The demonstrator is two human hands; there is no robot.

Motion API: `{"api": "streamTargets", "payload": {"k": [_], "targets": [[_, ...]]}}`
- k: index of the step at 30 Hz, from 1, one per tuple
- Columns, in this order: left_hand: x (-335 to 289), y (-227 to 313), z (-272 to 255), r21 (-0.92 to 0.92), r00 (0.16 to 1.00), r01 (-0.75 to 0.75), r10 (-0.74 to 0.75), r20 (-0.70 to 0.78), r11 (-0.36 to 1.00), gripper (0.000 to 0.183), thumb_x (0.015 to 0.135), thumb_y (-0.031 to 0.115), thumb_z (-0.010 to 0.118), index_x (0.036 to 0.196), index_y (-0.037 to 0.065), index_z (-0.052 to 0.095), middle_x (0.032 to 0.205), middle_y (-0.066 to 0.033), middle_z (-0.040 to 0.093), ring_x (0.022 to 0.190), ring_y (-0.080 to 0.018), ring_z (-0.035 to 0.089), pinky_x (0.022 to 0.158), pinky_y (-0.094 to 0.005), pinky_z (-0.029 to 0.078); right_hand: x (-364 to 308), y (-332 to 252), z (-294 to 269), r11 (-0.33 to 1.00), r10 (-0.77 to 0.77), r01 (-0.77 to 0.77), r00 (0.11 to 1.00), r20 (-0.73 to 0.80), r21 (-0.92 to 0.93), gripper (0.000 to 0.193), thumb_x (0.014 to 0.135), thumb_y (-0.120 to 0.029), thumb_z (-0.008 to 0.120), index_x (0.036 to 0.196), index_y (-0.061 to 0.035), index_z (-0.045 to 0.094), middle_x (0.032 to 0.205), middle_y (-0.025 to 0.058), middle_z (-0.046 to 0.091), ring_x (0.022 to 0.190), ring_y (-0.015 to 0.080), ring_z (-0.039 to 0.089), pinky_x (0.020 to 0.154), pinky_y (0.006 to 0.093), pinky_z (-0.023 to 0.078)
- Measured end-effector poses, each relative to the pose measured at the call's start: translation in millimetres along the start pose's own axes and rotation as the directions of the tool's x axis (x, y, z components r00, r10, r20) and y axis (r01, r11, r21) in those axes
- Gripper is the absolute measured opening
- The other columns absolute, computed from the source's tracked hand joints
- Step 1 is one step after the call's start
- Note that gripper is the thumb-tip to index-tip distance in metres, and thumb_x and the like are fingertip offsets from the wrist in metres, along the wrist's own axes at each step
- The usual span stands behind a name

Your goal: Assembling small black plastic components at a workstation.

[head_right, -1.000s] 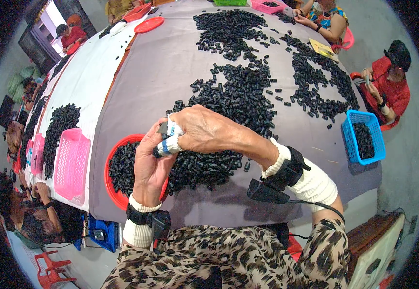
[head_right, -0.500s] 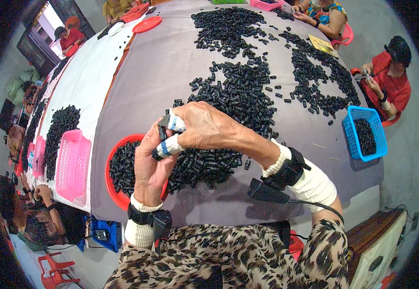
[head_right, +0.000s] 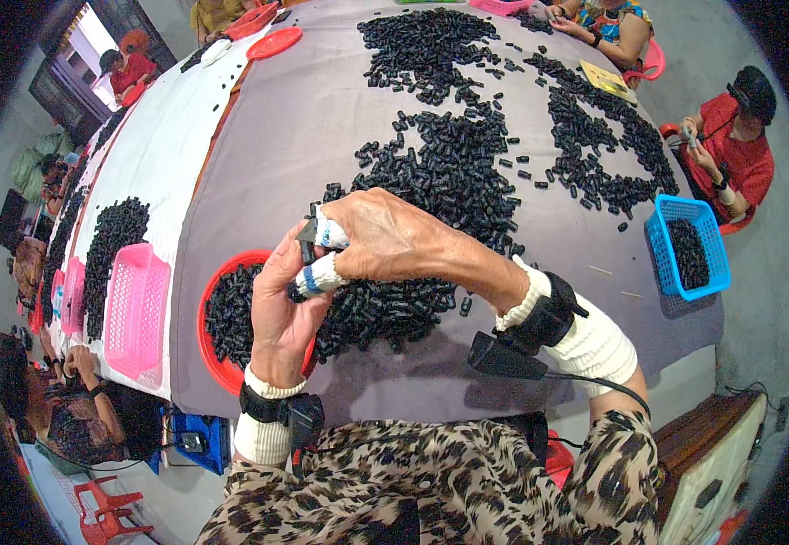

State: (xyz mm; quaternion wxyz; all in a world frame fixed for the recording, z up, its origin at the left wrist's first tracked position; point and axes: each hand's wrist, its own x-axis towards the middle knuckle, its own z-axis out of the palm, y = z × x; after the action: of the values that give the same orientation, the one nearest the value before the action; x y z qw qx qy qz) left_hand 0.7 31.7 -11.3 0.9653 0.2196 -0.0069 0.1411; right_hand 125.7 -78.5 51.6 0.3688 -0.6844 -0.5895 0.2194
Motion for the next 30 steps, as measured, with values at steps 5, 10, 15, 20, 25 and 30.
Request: {"api": "streamTargets", "payload": {"k": [5,10,15,20,25,30], "targets": [[0,-1,-3,0.02,1.0,0.001,-0.001,-0.002,1.0,0.037,0.086,0.008,0.053,0.118,-0.007,0.043,0.106,-0.0156,0.056,0.091,-0.0188,0.06,0.084,-0.0322,0.051,1,4,1,1.0,0.001,-0.001,1.0,0.008,-0.016,0.043,0.067,-0.037,0.073,0.072,0.001,0.053,0.064,0.0076,0.054,0.057,0.0191,0.051,0.054,0.033,0.041],[-1,-1,-1,0.048,1.0,0.002,-0.001,-0.021,0.999,0.039,0.086,0.009,0.055,0.119,-0.006,0.043,0.107,-0.0147,0.057,0.093,-0.0202,0.059,0.085,-0.0338,0.049,1,5,2,1.0,-0.006,0.007,1.0,0.019,-0.022,0.043,0.068,-0.037,0.072,0.072,0.0014,0.053,0.064,0.0082,0.055,0.057,0.0201,0.052,0.053,0.0337,0.041],[-1,-1,-5,0.08,0.999,-0.016,0.018,-0.032,0.997,0.036,0.086,0.009,0.054,0.117,-0.006,0.045,0.106,-0.0141,0.058,0.094,-0.0221,0.059,0.084,-0.0343,0.05,0,4,5,0.999,-0.046,0.046,0.999,-0.014,0.017,0.041,0.07,-0.035,0.071,0.073,0.0016,0.053,0.063,0.0089,0.055,0.056,0.0217,0.053,0.053,0.0344,0.041],[-1,0,-4,0.072,0.999,-0.015,0.019,-0.051,0.997,0.033,0.086,0.008,0.055,0.114,-0.006,0.047,0.105,-0.0142,0.058,0.095,-0.0229,0.059,0.085,-0.0348,0.05,0,8,8,0.998,-0.061,0.061,0.998,-0.02,-0.005,0.038,0.072,-0.032,0.069,0.076,0.0015,0.053,0.064,0.0105,0.056,0.056,0.0232,0.054,0.053,0.035,0.042],[-3,0,-2,0.102,0.996,0.004,0.005,-0.088,0.995,0.033,0.085,0.008,0.056,0.113,-0.006,0.047,0.105,-0.0146,0.058,0.096,-0.0233,0.059,0.086,-0.0348,0.049,0,11,9,0.997,-0.072,0.072,0.997,-0.007,0.022,0.039,0.073,-0.032,0.069,0.077,0.0024,0.052,0.064,0.0115,0.056,0.056,0.0233,0.054,0.053,0.0354,0.041],[-4,-1,-1,0.12,0.995,-0.005,0.016,-0.096,0.993,0.034,0.082,0.007,0.059,0.112,-0.006,0.048,0.105,-0.0147,0.058,0.096,-0.0238,0.059,0.086,-0.0349,0.049,-2,1,3,0.997,-0.081,0.081,0.996,0.021,0.004,0.039,0.073,-0.032,0.069,0.077,0.003,0.052,0.061,0.012,0.056,0.053,0.0242,0.053,0.051,0.036,0.041]]}}
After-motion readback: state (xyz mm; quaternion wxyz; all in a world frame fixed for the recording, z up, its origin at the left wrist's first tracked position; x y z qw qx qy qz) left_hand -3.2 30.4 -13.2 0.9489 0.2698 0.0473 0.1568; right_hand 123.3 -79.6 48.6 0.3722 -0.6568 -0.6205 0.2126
